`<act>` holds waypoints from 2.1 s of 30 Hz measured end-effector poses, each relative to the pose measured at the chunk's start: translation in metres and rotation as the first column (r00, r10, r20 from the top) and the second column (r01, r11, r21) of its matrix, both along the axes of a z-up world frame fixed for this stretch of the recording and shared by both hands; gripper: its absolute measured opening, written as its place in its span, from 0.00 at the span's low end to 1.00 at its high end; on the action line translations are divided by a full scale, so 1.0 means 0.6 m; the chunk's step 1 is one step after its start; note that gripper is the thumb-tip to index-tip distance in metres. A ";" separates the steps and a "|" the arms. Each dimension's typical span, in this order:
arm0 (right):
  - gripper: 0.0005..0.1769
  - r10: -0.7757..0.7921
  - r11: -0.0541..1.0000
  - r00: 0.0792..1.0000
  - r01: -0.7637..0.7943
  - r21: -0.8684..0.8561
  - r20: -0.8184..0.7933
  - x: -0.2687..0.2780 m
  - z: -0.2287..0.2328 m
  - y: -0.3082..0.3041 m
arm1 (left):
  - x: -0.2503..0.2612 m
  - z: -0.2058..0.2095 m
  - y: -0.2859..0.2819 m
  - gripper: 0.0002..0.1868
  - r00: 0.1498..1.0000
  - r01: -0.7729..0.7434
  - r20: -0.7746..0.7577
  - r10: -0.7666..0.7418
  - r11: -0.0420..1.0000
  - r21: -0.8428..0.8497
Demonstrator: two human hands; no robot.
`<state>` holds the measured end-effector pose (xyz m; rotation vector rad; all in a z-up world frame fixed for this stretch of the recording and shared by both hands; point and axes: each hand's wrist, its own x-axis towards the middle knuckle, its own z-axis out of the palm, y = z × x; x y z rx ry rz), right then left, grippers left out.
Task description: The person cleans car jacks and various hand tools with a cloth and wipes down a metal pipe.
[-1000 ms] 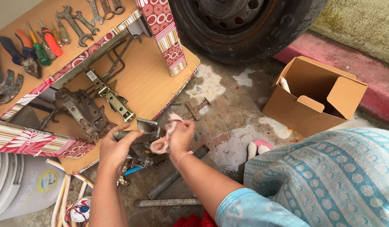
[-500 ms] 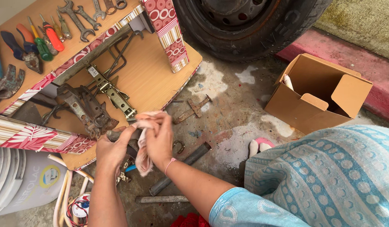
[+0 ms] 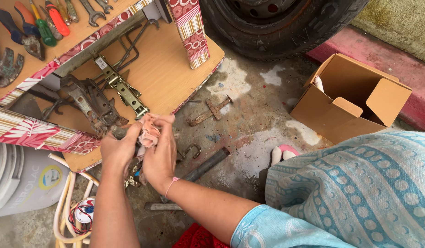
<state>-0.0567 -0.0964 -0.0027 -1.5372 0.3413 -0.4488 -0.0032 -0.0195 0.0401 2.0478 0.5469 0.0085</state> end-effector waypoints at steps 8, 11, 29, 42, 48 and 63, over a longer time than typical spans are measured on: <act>0.24 0.261 0.964 0.953 -0.266 -0.011 -0.156 0.001 -0.082 -0.063 | 0.014 -0.039 0.046 0.42 0.997 0.054 0.052 -0.058 0.996 0.074; 0.18 0.070 0.779 0.950 0.138 0.612 -0.304 0.046 -0.057 -0.079 | 0.013 -0.034 0.044 0.43 0.990 0.129 0.062 -0.129 0.992 0.002; 0.16 0.268 0.943 0.954 -0.288 -0.165 -0.132 0.035 0.064 -0.097 | -0.014 -0.029 0.009 0.39 0.939 0.333 -0.002 -0.343 0.913 -0.235; 0.17 0.231 0.931 0.949 -0.280 -0.235 -0.217 0.078 0.016 -0.097 | -0.011 -0.040 -0.001 0.45 0.896 0.442 0.061 -0.440 0.866 -0.234; 0.18 0.460 0.715 0.868 -0.486 0.503 0.186 0.147 -0.012 -0.096 | -0.011 -0.036 0.014 0.55 0.947 0.322 0.058 -0.317 0.933 -0.158; 0.12 0.386 0.829 0.920 -0.377 -0.414 -0.066 -0.041 -0.027 -0.073 | -0.022 -0.050 0.001 0.32 0.863 0.108 0.505 0.003 0.976 -0.189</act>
